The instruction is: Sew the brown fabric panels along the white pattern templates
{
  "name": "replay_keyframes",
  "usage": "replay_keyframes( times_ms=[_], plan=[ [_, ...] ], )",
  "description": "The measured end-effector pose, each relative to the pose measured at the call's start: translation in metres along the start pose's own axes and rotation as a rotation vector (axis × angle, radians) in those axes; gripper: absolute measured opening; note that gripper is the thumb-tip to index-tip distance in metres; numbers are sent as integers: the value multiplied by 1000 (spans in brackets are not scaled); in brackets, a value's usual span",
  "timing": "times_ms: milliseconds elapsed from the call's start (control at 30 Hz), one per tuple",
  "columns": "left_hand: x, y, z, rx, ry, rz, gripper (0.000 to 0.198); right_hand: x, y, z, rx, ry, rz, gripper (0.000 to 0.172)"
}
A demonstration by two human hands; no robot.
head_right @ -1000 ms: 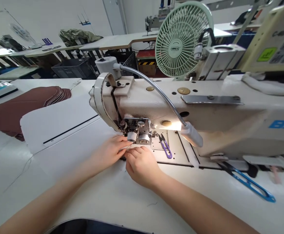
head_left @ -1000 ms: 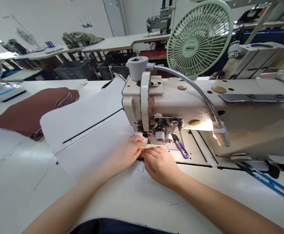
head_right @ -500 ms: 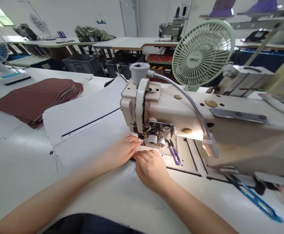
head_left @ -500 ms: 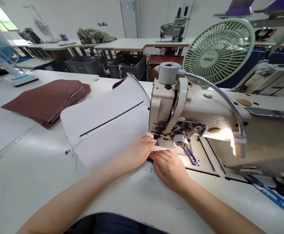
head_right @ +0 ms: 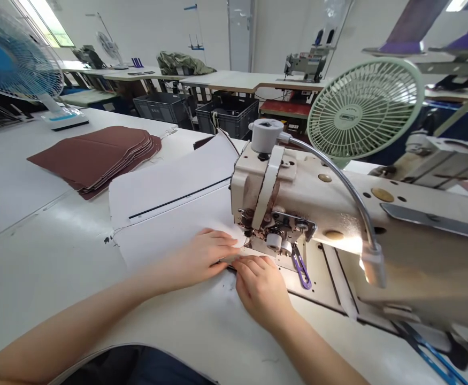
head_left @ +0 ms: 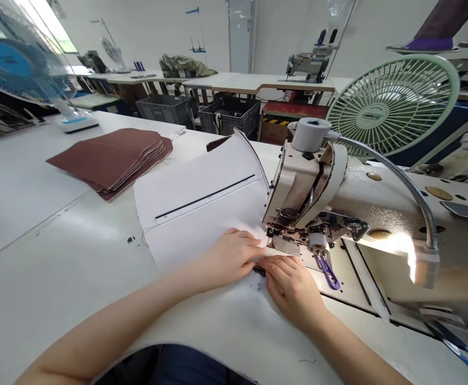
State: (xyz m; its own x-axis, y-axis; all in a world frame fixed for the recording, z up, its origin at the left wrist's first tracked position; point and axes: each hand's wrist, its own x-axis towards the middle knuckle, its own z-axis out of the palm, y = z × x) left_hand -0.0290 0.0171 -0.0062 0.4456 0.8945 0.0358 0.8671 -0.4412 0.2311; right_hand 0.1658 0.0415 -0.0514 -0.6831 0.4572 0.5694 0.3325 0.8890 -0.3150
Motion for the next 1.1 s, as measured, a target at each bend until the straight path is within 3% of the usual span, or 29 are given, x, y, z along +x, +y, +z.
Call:
replay_keyframes(
  times_ms=[67, 167, 233, 267, 367, 433, 533, 667, 867, 1100],
  plan=[
    [-26, -14, -12, 79, 162, -126, 37, 0, 0, 0, 1, 3, 2, 26],
    [-72, -39, -28, 152, 620, -566, 60, 1, 0, 1, -9, 14, -5, 24],
    [-97, -53, -32, -74, 831, -855, 81, 2, -1, 1, -18, 20, -12, 24],
    [-106, -57, -31, -297, 863, -946, 86, 2, -1, 1, -20, 19, -14, 24],
    [-115, -61, -21, -1078, 681, -1038, 78, 0, -1, 2, -42, 7, -9, 23],
    [-115, -59, -13, -1343, 562, -1016, 73, -3, -1, 2, -77, -1, 2, 24],
    [-125, -58, -9, -1337, 545, -947, 73, -7, 1, 2, -156, -1, 50, 25],
    [-171, -64, -15, -1236, 416, -993, 69, -4, -1, 6, -171, -17, 245, 26],
    [-243, -70, -13, -1186, 251, -1122, 65, 19, -24, 15, 471, -151, 689, 27],
    [-274, -76, -21, -1122, 250, -1180, 67, 31, -53, -1, 941, -413, 988, 34]
  ],
)
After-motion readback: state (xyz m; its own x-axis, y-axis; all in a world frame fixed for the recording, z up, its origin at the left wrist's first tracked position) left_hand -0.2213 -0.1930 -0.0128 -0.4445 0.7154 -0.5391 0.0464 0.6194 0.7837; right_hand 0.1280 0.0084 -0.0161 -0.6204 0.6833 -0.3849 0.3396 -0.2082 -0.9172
